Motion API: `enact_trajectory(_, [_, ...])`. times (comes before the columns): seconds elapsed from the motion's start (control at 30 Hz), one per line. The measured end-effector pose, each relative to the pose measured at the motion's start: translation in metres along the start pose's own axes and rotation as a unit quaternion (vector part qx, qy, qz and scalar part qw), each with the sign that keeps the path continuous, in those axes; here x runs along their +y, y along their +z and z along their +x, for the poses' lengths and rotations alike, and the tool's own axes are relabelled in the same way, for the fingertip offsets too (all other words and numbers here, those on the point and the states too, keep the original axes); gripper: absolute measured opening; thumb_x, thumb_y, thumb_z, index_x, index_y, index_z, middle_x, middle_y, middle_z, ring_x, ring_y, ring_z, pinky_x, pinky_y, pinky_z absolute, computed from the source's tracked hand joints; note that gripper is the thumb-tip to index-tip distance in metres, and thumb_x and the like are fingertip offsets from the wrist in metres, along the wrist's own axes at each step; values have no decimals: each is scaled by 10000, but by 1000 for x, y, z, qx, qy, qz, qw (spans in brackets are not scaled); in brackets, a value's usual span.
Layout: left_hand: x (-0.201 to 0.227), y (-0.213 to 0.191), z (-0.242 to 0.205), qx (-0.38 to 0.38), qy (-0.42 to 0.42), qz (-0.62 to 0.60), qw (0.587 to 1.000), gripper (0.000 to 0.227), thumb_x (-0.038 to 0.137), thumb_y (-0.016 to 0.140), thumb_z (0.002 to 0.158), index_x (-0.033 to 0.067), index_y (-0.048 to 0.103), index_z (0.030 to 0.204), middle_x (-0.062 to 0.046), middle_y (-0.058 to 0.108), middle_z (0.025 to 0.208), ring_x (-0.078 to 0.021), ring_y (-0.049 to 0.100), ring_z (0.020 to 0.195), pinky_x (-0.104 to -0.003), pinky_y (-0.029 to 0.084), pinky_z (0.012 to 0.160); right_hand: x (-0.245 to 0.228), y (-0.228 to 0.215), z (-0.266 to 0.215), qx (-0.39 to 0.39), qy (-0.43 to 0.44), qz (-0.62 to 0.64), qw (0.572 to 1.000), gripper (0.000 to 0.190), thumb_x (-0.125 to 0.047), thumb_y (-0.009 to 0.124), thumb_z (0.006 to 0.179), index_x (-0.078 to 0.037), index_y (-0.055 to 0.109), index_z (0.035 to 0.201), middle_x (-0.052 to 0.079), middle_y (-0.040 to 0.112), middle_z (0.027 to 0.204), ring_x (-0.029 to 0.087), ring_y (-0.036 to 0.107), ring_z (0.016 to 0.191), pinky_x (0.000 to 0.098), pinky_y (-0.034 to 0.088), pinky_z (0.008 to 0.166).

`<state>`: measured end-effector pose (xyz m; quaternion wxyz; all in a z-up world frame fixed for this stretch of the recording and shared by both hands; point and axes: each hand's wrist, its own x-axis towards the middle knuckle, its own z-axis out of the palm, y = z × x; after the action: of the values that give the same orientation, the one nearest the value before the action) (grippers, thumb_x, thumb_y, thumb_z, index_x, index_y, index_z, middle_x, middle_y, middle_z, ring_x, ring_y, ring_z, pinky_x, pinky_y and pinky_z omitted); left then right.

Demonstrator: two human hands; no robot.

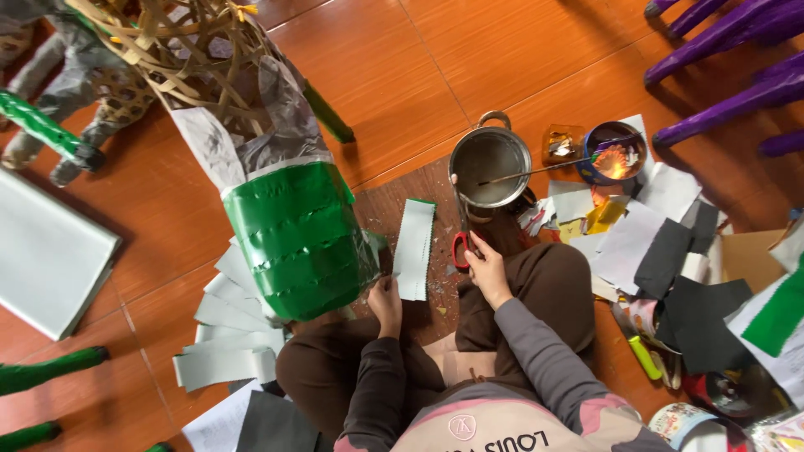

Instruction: Applying colored paper and glue to a bamboo frame to create a decorative figure.

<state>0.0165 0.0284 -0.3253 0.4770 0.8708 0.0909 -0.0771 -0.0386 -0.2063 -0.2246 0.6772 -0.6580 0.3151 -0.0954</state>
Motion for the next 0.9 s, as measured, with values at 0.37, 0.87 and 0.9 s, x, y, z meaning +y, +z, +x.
enact_trajectory(0.37, [-15, 3, 2, -46, -78, -200, 976, 209, 141, 745, 908, -32, 757, 1024, -117, 752, 894, -166, 657, 799, -316, 527, 735, 20, -22, 31, -102, 205, 216, 949, 287, -197, 486, 1082, -45, 666, 1245, -11, 589, 828, 81, 532, 677, 224, 379, 495])
enact_trajectory(0.87, [-3, 12, -26, -163, -267, -425, 849, 272, 86, 587, 951, -44, 559, 1188, -125, 671, 1058, -225, 685, 920, -399, 615, 740, 1, 26, 3, -154, -185, -484, 841, 454, -97, 557, 977, -210, 589, 1416, 204, 644, 863, 421, 645, 777, 511, 527, 696])
enact_trajectory(0.9, [9, 6, -27, -183, -287, -421, 841, 287, 77, 569, 937, -31, 536, 1202, -125, 670, 1068, -234, 706, 921, -425, 642, 737, -1, 32, 5, -159, -177, -522, 819, 493, -78, 546, 953, -216, 574, 1425, 211, 631, 856, 443, 636, 768, 539, 522, 695])
